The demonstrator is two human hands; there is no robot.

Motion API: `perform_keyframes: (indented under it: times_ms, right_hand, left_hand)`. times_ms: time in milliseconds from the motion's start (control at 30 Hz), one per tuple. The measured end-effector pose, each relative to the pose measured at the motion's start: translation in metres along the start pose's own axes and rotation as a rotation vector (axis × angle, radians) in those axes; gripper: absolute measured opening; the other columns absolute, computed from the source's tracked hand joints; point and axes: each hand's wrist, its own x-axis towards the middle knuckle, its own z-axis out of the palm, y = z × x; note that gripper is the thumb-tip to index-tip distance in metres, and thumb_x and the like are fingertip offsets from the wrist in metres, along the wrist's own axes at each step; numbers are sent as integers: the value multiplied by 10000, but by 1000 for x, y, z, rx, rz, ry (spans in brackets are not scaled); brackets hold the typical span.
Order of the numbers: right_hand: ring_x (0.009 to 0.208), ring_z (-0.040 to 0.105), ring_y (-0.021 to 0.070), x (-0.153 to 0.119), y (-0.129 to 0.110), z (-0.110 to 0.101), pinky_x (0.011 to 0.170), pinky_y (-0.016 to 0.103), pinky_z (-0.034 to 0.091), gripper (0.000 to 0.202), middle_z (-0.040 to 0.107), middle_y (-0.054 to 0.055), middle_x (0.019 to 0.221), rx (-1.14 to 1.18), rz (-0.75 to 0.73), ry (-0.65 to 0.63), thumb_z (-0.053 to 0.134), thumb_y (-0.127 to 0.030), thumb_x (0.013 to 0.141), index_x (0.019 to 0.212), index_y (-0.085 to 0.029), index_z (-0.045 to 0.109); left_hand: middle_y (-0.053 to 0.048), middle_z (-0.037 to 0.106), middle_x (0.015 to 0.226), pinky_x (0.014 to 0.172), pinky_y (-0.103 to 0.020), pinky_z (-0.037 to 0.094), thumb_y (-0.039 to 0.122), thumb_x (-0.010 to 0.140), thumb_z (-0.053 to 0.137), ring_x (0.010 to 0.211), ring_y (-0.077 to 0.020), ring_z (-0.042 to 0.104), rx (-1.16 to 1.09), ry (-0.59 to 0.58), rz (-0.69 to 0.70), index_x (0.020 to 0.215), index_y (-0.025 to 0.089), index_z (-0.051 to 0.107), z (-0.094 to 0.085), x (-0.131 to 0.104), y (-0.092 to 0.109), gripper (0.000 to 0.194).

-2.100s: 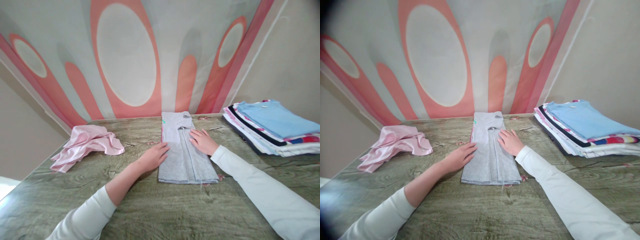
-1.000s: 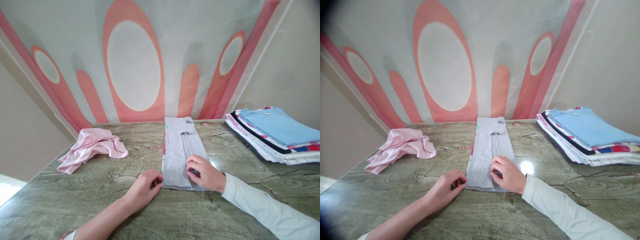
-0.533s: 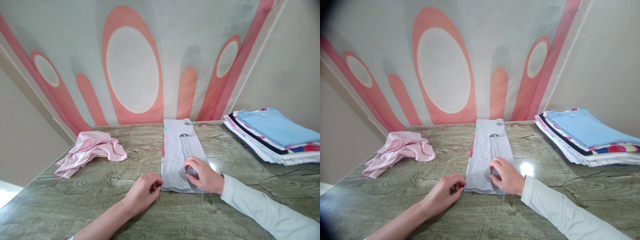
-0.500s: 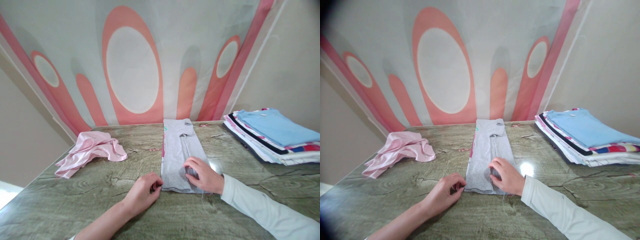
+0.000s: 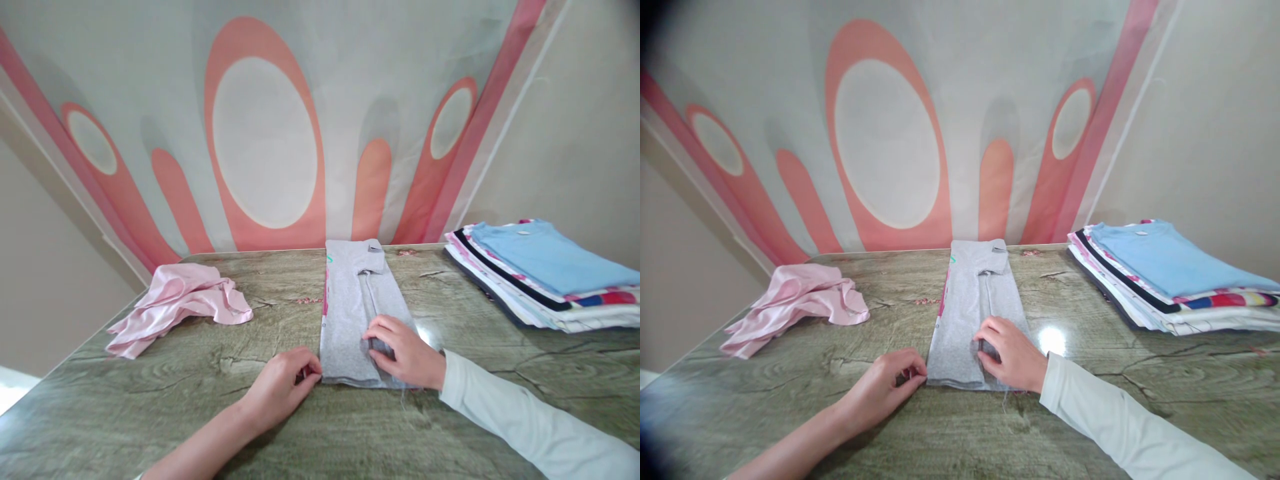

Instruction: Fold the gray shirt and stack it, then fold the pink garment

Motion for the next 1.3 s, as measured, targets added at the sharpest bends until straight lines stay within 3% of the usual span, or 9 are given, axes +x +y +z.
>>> perform_keyframes:
  times_ms: [167,400,600,700,800,900,1033,1167,1300]
  right_hand:
    - [876,503,191,0,0,-1,794,348,414,235,546,71,946,4,2,-17,556,-171,765,999,-183,569]
    - [880,501,193,-1,-1,-2,795,351,413,212,541,80,951,5,-7,-1,542,-194,787,995,-179,578]
    - [945,501,210,0,-4,-3,843,386,396,257,549,93,1031,-40,-46,-15,569,-301,796,1028,-192,590]
    - [984,504,219,0,-4,-4,870,401,388,269,564,99,1066,-56,-40,-29,556,-323,807,1041,-197,595]
    - [1149,431,249,1,-3,-6,959,436,335,424,497,119,1254,-87,-31,-65,527,-392,826,1201,-194,519]
    - [1313,245,261,1,-1,-7,1059,466,210,648,310,127,1429,-115,-38,-184,458,-498,845,1384,-173,303]
    - [1359,127,243,-2,-4,-10,1104,465,93,712,157,122,1484,-102,-25,-362,364,-546,869,1433,-165,156]
    - [1361,98,254,-11,-21,-17,1111,449,95,764,111,134,1485,-40,-29,-444,395,-567,845,1432,-148,144]
    - [1341,169,298,-19,-42,-29,1089,464,185,856,183,168,1463,61,-54,-486,531,-597,751,1411,-134,242]
  left_hand:
    - [9,605,781,684,-201,391,178,817,486,745,-122,549,8,-47,17,795,181,591,-10,0,0,107]
    - [3,592,811,692,-208,392,145,824,475,771,-131,549,108,-99,56,822,188,581,-9,-2,3,115]
    - [-4,569,826,719,-234,409,171,864,440,787,-143,541,159,-94,87,837,195,557,-9,-5,7,122]
    - [-31,548,947,804,-271,416,229,837,514,893,-169,521,127,-33,124,889,195,533,-8,-6,10,64]
    - [-59,495,1109,898,-312,395,283,788,600,1019,-197,473,86,-9,168,1049,208,496,-5,-7,10,292]
    - [-59,480,1136,923,-330,384,284,803,586,1038,-202,461,94,-74,191,1142,233,474,-3,-7,9,361]
    - [-52,500,1056,876,-317,407,288,823,552,970,-199,491,134,-164,194,1105,241,526,-6,-8,15,287]
    - [-28,535,950,747,-248,438,309,816,561,827,-161,535,118,-282,220,1042,250,574,-12,-12,30,234]
    - [-7,581,842,644,-197,430,332,823,558,718,-126,552,51,-416,297,982,239,610,-16,-16,39,192]
